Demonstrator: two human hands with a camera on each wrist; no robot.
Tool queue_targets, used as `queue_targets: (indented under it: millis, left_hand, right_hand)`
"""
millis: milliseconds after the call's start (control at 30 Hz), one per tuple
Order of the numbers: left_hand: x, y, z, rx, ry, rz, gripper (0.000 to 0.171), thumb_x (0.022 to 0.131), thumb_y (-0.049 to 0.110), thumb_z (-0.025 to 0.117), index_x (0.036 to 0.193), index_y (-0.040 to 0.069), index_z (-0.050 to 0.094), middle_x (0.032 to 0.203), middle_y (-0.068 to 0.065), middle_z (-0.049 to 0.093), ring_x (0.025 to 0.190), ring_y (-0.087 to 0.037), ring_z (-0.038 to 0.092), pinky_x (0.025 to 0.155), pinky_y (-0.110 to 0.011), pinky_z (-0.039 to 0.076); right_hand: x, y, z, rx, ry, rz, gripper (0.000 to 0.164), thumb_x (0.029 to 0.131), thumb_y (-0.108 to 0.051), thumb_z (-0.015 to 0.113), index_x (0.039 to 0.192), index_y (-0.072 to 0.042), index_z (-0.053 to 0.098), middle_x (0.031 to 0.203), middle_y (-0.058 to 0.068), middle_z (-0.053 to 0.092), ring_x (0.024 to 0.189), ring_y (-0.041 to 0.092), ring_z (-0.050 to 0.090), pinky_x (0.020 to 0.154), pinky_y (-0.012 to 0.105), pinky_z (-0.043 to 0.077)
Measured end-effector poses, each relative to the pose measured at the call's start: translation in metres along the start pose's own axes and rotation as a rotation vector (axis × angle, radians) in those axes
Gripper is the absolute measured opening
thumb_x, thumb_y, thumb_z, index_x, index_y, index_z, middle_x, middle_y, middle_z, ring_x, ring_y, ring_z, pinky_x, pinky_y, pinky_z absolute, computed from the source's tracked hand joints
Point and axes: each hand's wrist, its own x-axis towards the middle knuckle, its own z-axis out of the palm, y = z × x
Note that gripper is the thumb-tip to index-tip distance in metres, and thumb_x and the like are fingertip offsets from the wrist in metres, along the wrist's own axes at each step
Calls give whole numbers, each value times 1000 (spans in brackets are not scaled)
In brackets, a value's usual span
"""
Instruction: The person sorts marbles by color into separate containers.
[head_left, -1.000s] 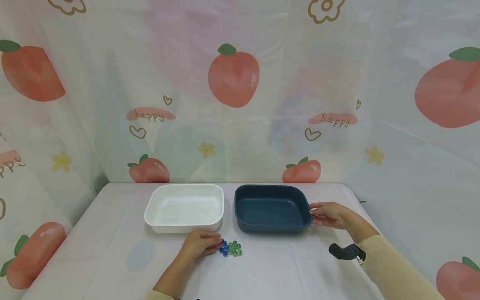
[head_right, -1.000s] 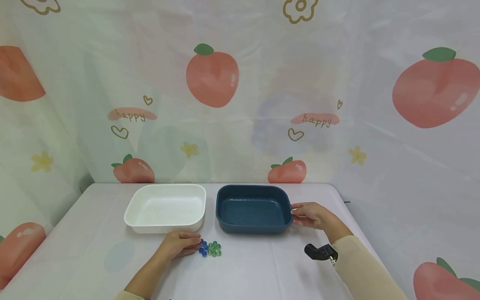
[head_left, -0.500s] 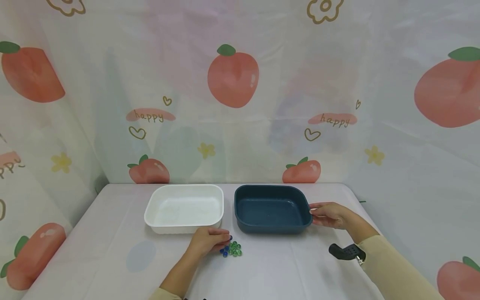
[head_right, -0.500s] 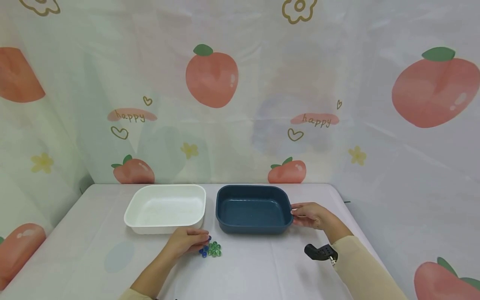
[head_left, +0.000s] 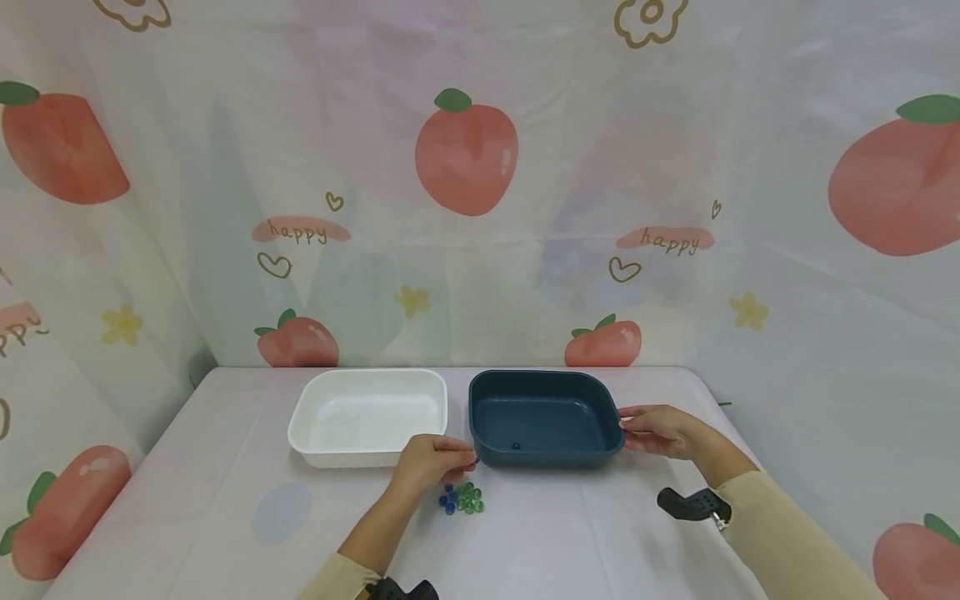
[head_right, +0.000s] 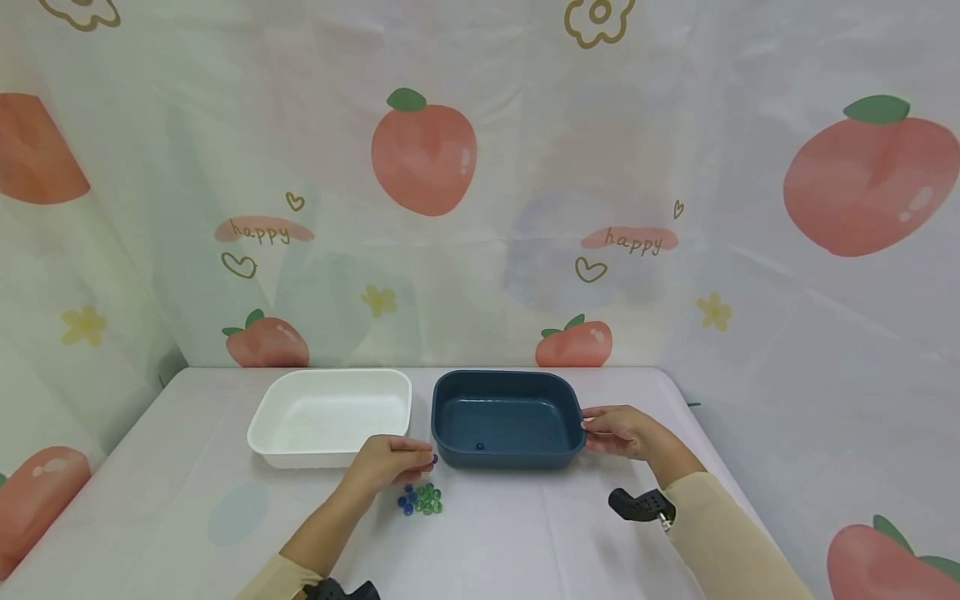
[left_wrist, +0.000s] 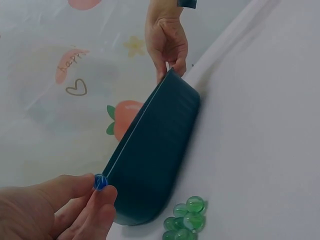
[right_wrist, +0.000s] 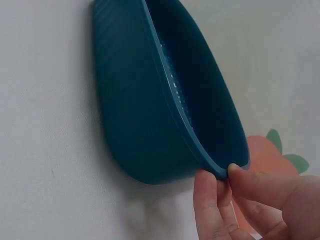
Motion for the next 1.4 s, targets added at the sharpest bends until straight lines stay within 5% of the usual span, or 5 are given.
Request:
queue_targets:
  millis: [367,733,1400]
  left_hand:
    - [15,19,4,-17,32,-15,24,84,13,78,104,0,75,91,-12,76,81,-19,74,72,-27,60]
    - [26,21,11,-35,44,-17,21,84,11,78,101,-2,75,88,-12,76,78,-20,74,72,-29,60]
    - [26,26,18,14,65,5,18,83,11,79,96,-1,76,83,-12,76,72,-16,73,66,-26,59]
  right_hand:
    - [-1,-1,1,-1,-1,1,54,99,2,51,146,12,28,92,7,69,82,17,69,79,28,59]
    - [-1,-1,2,-3,0,0,53,99,2,51,146,12,28,93,8,68,81,17,69,78,28,59]
    - [-5,-1,4,-6,9,-13,54,99,2,51,146,12,27,94,8,68,81,17,69,79,28,59]
